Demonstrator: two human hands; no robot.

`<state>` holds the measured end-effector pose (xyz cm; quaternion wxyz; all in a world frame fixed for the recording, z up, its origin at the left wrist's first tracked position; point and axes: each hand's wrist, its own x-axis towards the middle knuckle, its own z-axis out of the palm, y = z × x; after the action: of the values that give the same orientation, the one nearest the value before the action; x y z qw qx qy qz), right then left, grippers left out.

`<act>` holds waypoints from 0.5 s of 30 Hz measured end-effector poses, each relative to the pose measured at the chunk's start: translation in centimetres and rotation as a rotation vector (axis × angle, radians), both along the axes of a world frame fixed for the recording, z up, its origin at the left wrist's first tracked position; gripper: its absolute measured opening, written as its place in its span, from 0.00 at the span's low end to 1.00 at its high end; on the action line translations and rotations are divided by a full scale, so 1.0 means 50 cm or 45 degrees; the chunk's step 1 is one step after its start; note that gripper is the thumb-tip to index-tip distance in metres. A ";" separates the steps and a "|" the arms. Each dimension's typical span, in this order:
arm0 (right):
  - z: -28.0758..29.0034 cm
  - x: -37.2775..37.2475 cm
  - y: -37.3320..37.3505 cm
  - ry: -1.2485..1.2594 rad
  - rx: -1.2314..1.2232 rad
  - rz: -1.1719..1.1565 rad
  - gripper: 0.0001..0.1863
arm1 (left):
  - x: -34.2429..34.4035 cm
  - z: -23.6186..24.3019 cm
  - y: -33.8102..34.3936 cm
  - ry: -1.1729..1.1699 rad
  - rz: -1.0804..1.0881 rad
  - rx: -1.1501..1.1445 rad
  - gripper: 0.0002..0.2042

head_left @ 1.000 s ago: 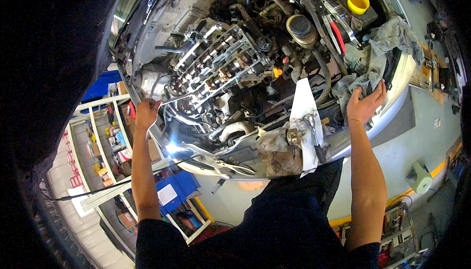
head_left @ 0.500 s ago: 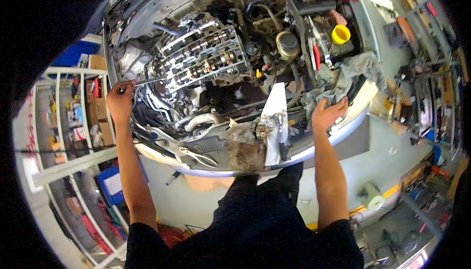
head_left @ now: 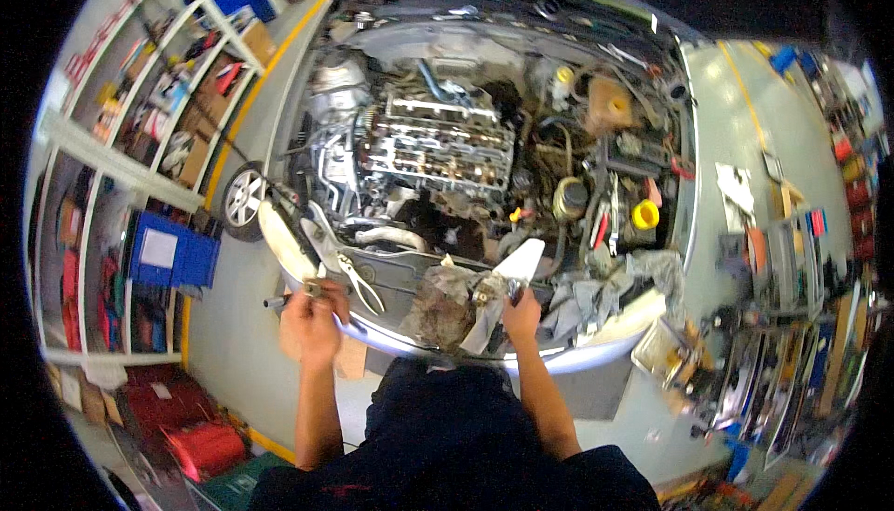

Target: The person uses a ratchet wrench to tighten bolts on the exposed cylinder head of a car engine. They work methodically across the valve train area, occasionally wiping the surface with a rag. The task continues throughout the clip without a visible final state.

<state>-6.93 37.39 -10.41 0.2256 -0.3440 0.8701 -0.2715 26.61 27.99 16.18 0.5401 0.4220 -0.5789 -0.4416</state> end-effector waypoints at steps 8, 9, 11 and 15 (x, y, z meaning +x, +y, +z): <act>0.047 -0.024 0.079 -0.911 -0.496 -0.022 0.08 | -0.089 -0.016 0.121 -0.782 -0.315 0.250 0.18; 0.103 -0.033 0.084 -0.974 -0.477 -0.013 0.07 | -0.107 -0.034 0.122 -0.792 -0.378 0.206 0.18; 0.182 -0.023 0.107 -1.140 -0.433 -0.033 0.08 | -0.128 -0.066 0.118 -0.857 -0.528 0.133 0.18; 0.329 -0.009 0.125 -1.330 -0.343 0.082 0.21 | -0.185 -0.052 0.092 -1.020 -0.761 -0.016 0.19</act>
<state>-7.39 43.66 6.03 0.5902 -0.2157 0.5886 -0.5086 17.35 32.60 13.56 0.1275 0.3709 -0.8392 -0.3769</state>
